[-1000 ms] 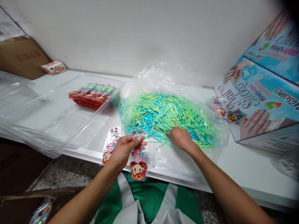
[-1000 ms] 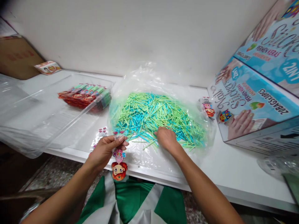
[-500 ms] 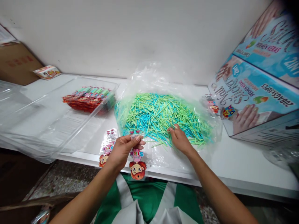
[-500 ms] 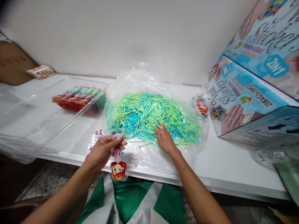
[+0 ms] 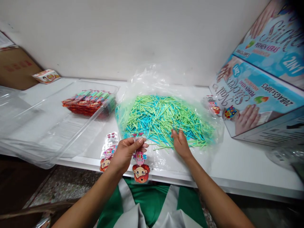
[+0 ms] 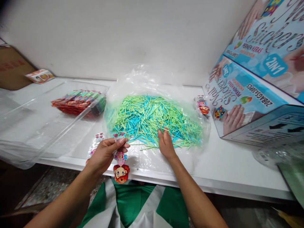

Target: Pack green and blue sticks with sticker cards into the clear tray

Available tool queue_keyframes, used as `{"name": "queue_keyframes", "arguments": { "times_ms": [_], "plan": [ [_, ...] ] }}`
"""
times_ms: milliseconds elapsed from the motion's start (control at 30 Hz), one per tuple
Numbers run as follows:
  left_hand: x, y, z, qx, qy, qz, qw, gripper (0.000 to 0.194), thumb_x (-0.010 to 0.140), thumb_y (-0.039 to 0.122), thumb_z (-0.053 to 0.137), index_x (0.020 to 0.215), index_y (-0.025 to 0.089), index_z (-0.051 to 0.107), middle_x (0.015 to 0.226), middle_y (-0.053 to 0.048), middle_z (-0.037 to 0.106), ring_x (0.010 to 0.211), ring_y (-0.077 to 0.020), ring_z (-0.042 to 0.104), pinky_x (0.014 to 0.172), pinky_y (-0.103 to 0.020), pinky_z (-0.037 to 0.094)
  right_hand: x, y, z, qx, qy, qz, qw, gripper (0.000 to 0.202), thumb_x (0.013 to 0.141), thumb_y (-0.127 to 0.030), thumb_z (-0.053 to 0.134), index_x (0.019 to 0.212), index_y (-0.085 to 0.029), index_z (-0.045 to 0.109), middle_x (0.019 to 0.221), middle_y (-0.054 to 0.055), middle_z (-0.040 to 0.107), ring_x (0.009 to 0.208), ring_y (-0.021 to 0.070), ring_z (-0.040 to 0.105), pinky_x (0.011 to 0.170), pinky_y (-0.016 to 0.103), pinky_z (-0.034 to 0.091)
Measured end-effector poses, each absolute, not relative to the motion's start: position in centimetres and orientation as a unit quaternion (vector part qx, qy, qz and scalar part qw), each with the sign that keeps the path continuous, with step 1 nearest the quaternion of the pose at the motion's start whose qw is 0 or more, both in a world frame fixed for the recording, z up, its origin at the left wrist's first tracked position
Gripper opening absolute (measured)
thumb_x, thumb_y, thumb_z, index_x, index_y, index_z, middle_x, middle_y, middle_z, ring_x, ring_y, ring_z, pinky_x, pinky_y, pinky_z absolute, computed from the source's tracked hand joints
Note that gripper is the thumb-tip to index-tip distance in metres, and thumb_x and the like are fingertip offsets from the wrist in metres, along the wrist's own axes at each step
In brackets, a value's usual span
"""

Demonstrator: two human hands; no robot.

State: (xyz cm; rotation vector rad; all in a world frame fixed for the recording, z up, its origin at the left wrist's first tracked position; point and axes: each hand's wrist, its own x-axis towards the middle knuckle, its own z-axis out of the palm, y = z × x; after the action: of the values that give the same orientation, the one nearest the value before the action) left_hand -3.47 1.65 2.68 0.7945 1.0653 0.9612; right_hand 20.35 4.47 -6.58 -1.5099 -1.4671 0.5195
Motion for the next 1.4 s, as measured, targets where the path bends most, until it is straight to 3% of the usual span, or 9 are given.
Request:
{"name": "queue_keyframes", "arguments": {
  "times_ms": [200, 333, 400, 600, 767, 900, 1033, 1200, 1400],
  "plan": [
    [-3.2, 1.7, 3.2, 0.391, 0.481, 0.455, 0.639, 0.022, 0.071, 0.034, 0.073, 0.081, 0.015, 0.074, 0.077, -0.006, 0.072, 0.065, -0.0131, 0.064, 0.064, -0.023, 0.050, 20.0, 4.0, -4.9, -0.604, -0.608, 0.257, 0.446, 0.032, 0.093, -0.047, 0.037, 0.095, -0.020, 0.052, 0.077, 0.003, 0.057, 0.070, 0.0178, 0.054, 0.072, 0.035, 0.045],
    [-2.0, 2.8, 5.0, 0.540, 0.453, 0.449, 0.549, 0.020, 0.071, 0.035, 0.071, 0.083, 0.020, 0.075, 0.119, -0.009, 0.063, 0.108, -0.0265, 0.058, 0.068, -0.026, 0.052, 19.2, 3.3, -3.2, -0.544, -0.611, 0.364, 0.444, 0.030, 0.093, -0.048, 0.039, 0.095, -0.021, 0.051, 0.078, 0.002, 0.057, 0.068, 0.0159, 0.053, 0.064, 0.031, 0.046],
    [-1.1, 3.6, 5.5, 0.600, 0.417, 0.411, 0.545, 0.020, 0.074, 0.036, 0.068, 0.084, 0.021, 0.075, 0.131, -0.007, 0.055, 0.117, -0.0299, 0.052, 0.066, -0.027, 0.053, 18.7, 2.9, -2.3, -0.506, -0.617, 0.416, 0.435, 0.028, 0.093, -0.048, 0.039, 0.091, -0.022, 0.050, 0.075, 0.001, 0.054, 0.067, 0.0149, 0.051, 0.063, 0.030, 0.045],
    [0.6, 4.2, 3.9, 0.701, 0.353, 0.398, 0.475, 0.022, 0.085, 0.030, 0.055, 0.086, 0.022, 0.075, 0.096, -0.007, 0.070, 0.094, -0.0209, 0.062, 0.087, -0.032, 0.045, 17.7, 2.1, -1.8, -0.469, -0.610, 0.463, 0.440, 0.026, 0.094, -0.044, 0.038, 0.080, -0.023, 0.041, 0.066, -0.003, 0.047, 0.063, 0.0132, 0.047, 0.066, 0.030, 0.043],
    [0.4, 3.4, 3.1, 0.666, 0.396, 0.355, 0.523, 0.022, 0.084, 0.034, 0.056, 0.084, 0.023, 0.075, 0.091, -0.006, 0.068, 0.081, -0.0188, 0.062, 0.073, -0.028, 0.048, 16.8, 2.0, -2.3, -0.475, -0.559, 0.496, 0.464, 0.026, 0.092, -0.047, 0.041, 0.094, -0.022, 0.046, 0.066, -0.004, 0.045, 0.061, 0.0129, 0.044, 0.060, 0.028, 0.041],
    [0.3, 3.3, 3.1, 0.636, 0.413, 0.325, 0.565, 0.025, 0.082, 0.039, 0.057, 0.085, 0.023, 0.075, 0.085, -0.006, 0.068, 0.073, -0.0177, 0.060, 0.058, -0.024, 0.047, 16.2, 2.0, -2.4, -0.459, -0.524, 0.524, 0.491, 0.029, 0.090, -0.049, 0.045, 0.093, -0.021, 0.049, 0.065, -0.004, 0.042, 0.058, 0.0117, 0.041, 0.056, 0.026, 0.038],
    [0.5, 3.1, 2.9, 0.666, 0.398, 0.325, 0.541, 0.024, 0.084, 0.036, 0.055, 0.085, 0.022, 0.075, 0.082, -0.005, 0.068, 0.078, -0.0183, 0.060, 0.067, -0.026, 0.048, 15.9, 2.0, -2.4, -0.459, -0.508, 0.518, 0.513, 0.030, 0.090, -0.049, 0.044, 0.091, -0.021, 0.053, 0.067, -0.003, 0.045, 0.060, 0.0118, 0.044, 0.059, 0.026, 0.040],
    [-0.3, 2.8, 2.8, 0.606, 0.445, 0.374, 0.544, 0.025, 0.079, 0.039, 0.062, 0.091, 0.021, 0.074, 0.094, -0.007, 0.070, 0.088, -0.0213, 0.062, 0.068, -0.027, 0.049, 16.3, 1.6, -2.9, -0.519, -0.501, 0.437, 0.537, 0.035, 0.092, -0.052, 0.036, 0.087, -0.021, 0.053, 0.087, 0.003, 0.057, 0.080, 0.0159, 0.056, 0.080, 0.031, 0.046],
    [-2.2, 3.1, 2.9, 0.515, 0.493, 0.405, 0.572, 0.025, 0.074, 0.038, 0.069, 0.083, 0.015, 0.074, 0.085, -0.007, 0.070, 0.082, -0.0191, 0.064, 0.068, -0.026, 0.050, 16.5, 0.3, -5.3, -0.515, -0.544, 0.390, 0.536, 0.025, 0.096, -0.042, 0.033, 0.084, -0.023, 0.043, 0.072, -0.001, 0.048, 0.068, 0.0138, 0.051, 0.075, 0.031, 0.046]
  ]
}}
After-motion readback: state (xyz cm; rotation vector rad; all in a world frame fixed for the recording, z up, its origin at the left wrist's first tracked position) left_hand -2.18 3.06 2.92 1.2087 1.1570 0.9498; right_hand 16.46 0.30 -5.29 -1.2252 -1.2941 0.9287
